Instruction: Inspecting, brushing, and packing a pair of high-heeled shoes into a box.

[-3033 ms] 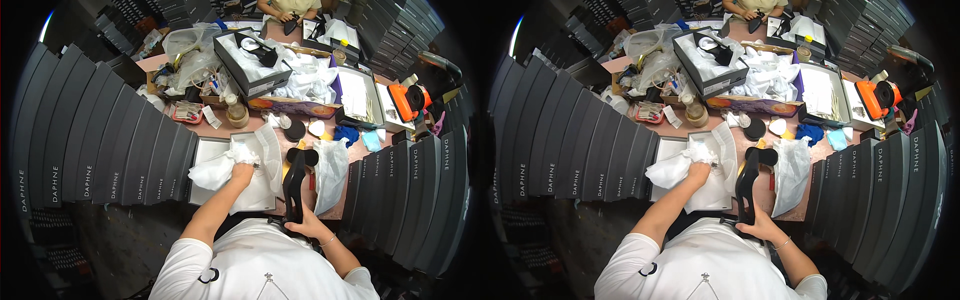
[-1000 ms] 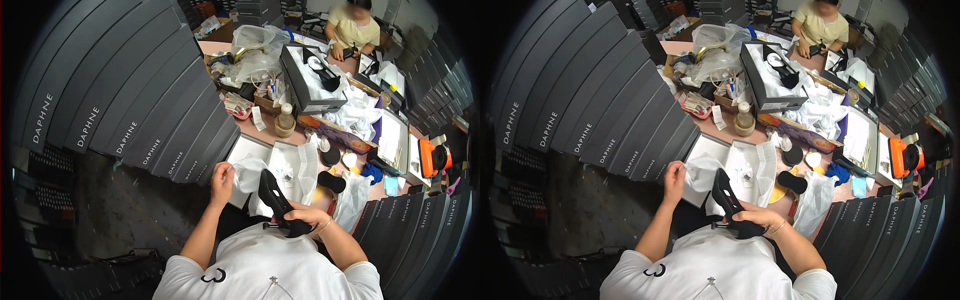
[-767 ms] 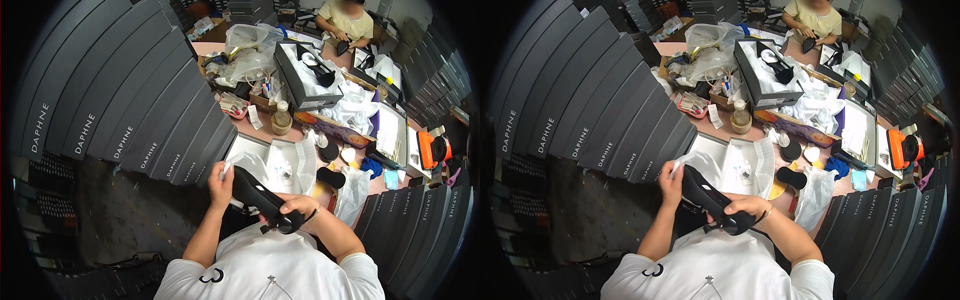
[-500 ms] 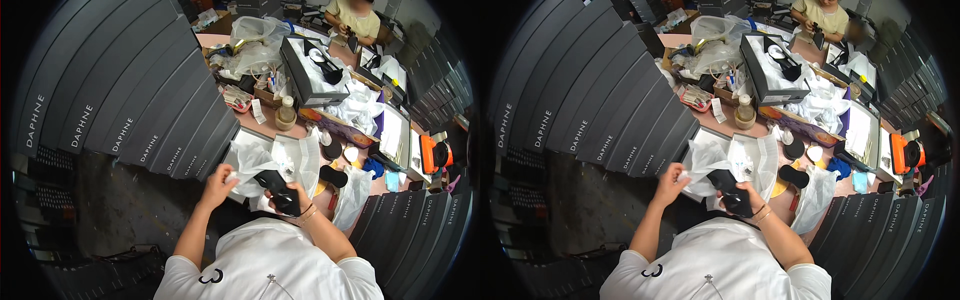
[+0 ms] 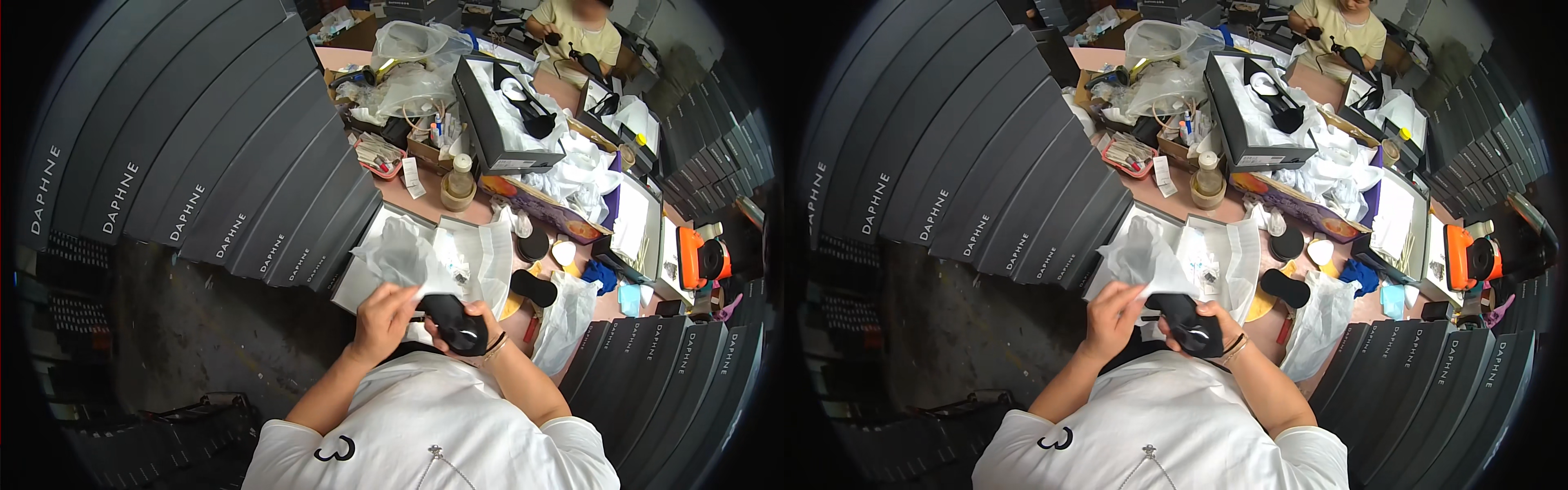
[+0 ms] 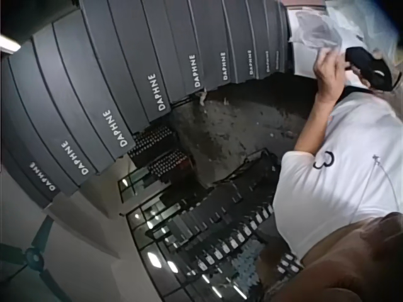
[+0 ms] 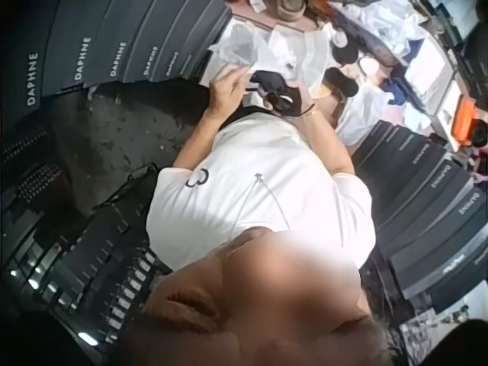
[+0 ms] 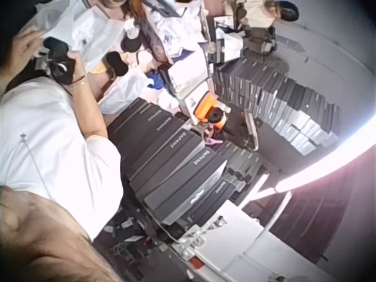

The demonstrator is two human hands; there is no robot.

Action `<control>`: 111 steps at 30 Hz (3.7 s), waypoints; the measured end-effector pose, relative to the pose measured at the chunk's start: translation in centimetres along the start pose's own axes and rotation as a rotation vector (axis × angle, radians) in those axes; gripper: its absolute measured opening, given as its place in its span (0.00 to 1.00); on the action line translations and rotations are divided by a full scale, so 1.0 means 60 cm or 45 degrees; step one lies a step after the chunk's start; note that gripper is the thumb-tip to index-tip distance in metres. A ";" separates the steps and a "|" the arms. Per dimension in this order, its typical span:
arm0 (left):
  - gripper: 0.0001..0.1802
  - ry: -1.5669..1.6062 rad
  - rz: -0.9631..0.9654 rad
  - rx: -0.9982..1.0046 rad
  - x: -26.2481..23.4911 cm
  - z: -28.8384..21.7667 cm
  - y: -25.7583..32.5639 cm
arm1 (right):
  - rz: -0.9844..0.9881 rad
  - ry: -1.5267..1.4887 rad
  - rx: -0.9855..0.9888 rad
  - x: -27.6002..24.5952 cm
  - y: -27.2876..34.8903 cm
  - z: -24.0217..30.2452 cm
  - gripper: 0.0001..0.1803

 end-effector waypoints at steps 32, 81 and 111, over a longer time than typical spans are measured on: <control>0.11 0.277 -0.547 -0.587 -0.076 0.112 0.055 | 0.015 3.485 -1.245 0.204 0.064 0.046 0.08; 0.12 1.102 -0.094 -1.917 0.161 0.404 0.339 | -1.143 2.931 -0.872 -0.076 0.028 0.062 0.40; 0.15 0.488 -0.256 -0.853 0.039 0.218 0.115 | -1.567 1.836 -0.758 -0.231 -0.019 0.019 0.25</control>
Point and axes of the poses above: each hand's wrist, its own y-axis away from the middle knuckle, its own x-axis out of the palm, z = x × y, the point moved 7 cm from there along -y, towards the middle knuckle, and after that the axes turned 10 degrees about -z, right-handed, at the moved point
